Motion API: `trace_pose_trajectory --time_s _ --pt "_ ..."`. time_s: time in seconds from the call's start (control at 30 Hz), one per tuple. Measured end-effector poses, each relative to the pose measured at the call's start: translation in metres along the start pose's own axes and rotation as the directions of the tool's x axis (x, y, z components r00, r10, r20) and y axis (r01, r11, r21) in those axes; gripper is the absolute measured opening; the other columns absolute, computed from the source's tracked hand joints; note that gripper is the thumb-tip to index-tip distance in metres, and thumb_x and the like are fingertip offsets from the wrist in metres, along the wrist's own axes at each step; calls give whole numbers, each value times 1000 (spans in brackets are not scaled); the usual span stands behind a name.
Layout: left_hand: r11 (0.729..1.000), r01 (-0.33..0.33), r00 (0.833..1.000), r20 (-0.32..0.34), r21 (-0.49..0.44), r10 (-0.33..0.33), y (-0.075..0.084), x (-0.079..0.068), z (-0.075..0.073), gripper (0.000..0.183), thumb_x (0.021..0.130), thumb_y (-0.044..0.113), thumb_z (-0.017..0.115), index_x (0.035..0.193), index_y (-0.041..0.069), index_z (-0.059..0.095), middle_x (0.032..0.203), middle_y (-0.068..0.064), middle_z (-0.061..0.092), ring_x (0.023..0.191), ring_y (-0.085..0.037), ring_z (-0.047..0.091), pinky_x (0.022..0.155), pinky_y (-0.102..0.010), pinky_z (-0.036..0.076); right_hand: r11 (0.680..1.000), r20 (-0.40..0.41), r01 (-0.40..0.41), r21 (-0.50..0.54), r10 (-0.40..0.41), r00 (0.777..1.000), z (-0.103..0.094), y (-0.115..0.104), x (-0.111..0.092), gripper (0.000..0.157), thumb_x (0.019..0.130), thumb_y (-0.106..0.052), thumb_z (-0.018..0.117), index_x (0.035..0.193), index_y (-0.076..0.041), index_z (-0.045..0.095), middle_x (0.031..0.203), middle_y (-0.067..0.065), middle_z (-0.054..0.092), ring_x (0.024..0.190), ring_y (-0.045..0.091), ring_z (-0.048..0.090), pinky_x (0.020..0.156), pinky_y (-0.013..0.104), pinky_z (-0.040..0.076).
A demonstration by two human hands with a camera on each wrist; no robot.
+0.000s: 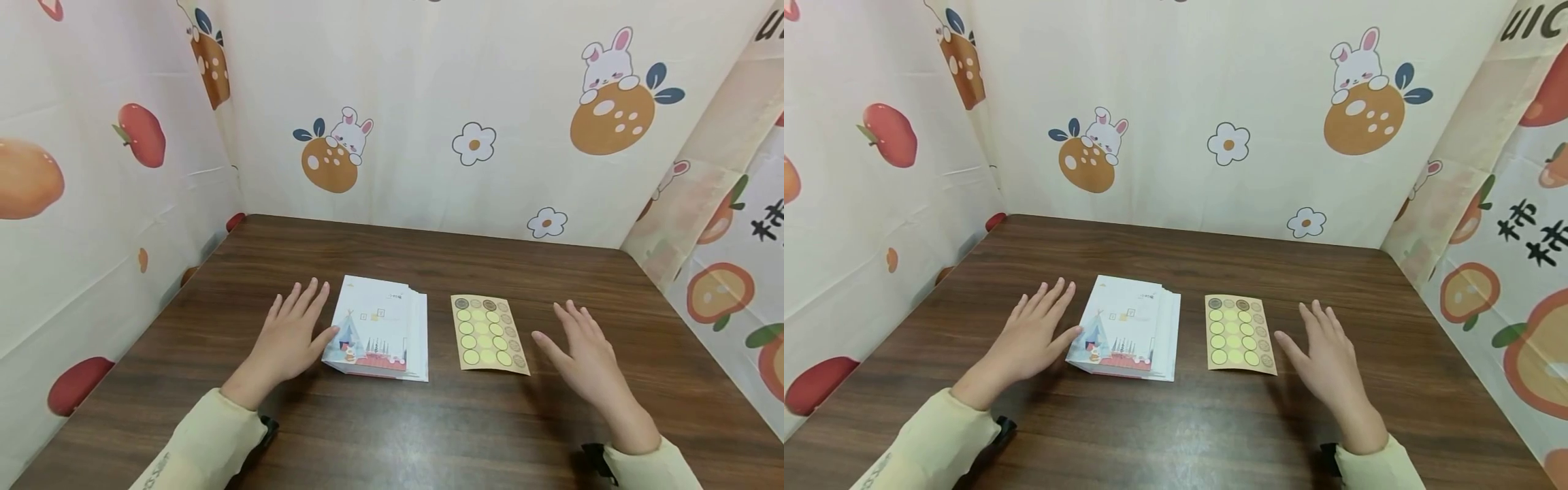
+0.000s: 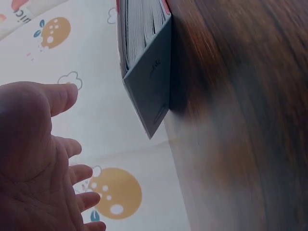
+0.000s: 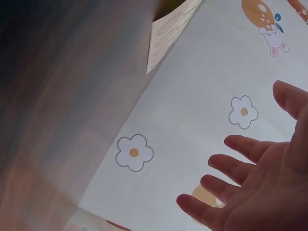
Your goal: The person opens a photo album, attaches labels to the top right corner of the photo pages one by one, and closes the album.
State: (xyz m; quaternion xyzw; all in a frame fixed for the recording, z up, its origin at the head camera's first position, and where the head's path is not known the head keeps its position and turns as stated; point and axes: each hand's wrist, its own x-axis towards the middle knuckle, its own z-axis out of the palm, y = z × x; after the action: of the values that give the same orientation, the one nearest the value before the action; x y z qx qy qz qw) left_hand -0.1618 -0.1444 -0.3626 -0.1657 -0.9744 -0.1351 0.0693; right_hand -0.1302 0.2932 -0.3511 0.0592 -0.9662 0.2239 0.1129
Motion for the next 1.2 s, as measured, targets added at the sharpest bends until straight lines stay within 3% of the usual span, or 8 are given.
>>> trace_pose_trajectory --time_s 1.2 --pt "998 -50 998 32 -31 51 15 2 10 79 89 56 50 147 9 25 151 -15 21 138 -36 11 108 -56 6 995 81 42 94 -49 996 33 -61 23 72 92 -48 51 142 1 32 150 21 19 138 38 8 96 70 14"
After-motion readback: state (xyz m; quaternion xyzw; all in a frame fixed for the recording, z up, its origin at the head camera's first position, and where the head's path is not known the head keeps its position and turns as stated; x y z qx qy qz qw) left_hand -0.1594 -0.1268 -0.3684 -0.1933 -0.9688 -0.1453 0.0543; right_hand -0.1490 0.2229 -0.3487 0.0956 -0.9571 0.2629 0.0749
